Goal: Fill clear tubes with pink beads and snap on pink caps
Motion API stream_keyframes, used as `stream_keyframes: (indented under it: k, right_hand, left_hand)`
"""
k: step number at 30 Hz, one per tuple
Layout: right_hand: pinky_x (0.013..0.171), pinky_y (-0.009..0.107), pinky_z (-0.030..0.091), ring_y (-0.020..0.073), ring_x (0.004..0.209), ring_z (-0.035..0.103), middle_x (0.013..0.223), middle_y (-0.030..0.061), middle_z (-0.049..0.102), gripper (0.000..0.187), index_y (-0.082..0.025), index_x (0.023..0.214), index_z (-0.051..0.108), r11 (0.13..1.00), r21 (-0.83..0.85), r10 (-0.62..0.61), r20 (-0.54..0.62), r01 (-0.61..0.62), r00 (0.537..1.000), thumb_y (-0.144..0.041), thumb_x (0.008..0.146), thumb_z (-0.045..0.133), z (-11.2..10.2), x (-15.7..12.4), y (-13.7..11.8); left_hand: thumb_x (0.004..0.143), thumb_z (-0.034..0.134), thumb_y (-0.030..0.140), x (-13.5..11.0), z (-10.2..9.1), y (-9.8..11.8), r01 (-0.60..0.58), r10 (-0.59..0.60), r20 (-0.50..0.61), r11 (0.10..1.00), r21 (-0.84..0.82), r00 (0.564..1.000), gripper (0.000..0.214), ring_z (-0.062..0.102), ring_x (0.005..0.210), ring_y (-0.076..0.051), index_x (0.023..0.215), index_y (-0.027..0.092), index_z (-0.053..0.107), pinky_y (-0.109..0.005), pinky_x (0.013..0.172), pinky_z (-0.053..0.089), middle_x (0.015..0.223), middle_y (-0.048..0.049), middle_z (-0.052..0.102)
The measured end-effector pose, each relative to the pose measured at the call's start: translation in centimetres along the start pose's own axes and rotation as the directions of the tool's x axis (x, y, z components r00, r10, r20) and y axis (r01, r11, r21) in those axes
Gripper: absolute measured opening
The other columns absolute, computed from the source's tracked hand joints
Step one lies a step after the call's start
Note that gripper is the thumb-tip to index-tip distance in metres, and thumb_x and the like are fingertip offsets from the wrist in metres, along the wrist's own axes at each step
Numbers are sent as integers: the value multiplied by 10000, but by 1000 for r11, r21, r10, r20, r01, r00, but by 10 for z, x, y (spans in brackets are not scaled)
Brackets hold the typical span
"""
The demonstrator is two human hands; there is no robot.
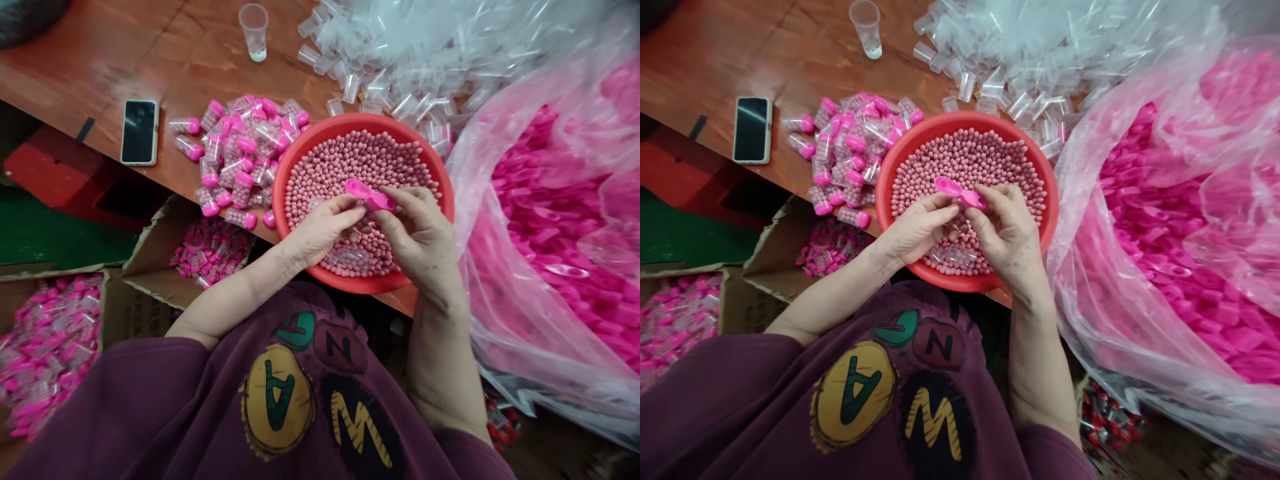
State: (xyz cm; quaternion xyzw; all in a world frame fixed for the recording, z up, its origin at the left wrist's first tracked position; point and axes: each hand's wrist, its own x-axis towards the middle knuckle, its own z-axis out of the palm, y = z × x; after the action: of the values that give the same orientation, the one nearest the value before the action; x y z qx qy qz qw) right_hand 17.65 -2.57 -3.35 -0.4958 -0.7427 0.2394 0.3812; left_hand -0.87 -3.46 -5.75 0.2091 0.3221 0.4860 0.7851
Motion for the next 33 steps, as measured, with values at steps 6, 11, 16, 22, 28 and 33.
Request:
stream_keyframes:
  k: [6,11,16,22,28,33]
  right_hand:
    - [1002,524,687,282,1091,791,1193,88,798,307,-311,1328,812,994,109,22,-51,-16,998,-498,1113,699,4,-1,2]
    - [947,483,689,266,1018,794,1091,73,808,250,-288,1187,836,992,121,63,-126,-48,990,-496,1098,730,21,-4,0]
    - [1056,558,664,311,1094,779,1125,123,813,321,-272,1225,827,994,-96,28,-157,-43,987,-456,1166,571,33,-14,-7]
    - [1015,563,686,316,1095,791,1185,124,820,360,-286,1309,822,992,-87,76,-146,-89,986,-414,1170,515,40,-24,-15]
    - [949,511,693,292,1039,800,1145,127,843,329,-254,1254,845,995,-82,-71,-172,57,983,-390,1171,556,36,-29,-15]
    - [825,396,671,213,883,774,986,51,824,336,-278,1132,873,989,143,48,-100,-33,994,-524,1163,647,16,-5,1]
  left_hand:
    - [1006,817,239,1,-2,-1,35,-31,-57,997,69,998,224,745,980,-168,1229,223,815,-284,799,544,1152,-39,821]
    - [1041,796,289,2,-4,-6,-28,33,-26,987,157,999,210,739,964,-160,1236,223,841,-275,841,583,1125,-39,814]
    - [1073,753,312,2,-4,-11,-95,107,-56,977,192,993,231,716,937,-142,1274,236,837,-261,881,613,1080,-25,798]
    - [1050,775,301,-4,0,-9,-106,125,-89,975,193,988,174,617,804,-130,1170,189,832,-266,799,565,923,-25,738]
    - [1007,805,246,-7,1,-9,-117,170,-175,953,279,970,146,642,848,-155,1145,201,812,-301,824,580,1000,-47,767]
    - [796,1022,403,-4,-1,0,-24,14,53,980,200,998,353,558,691,-94,961,175,809,-249,659,498,848,2,703]
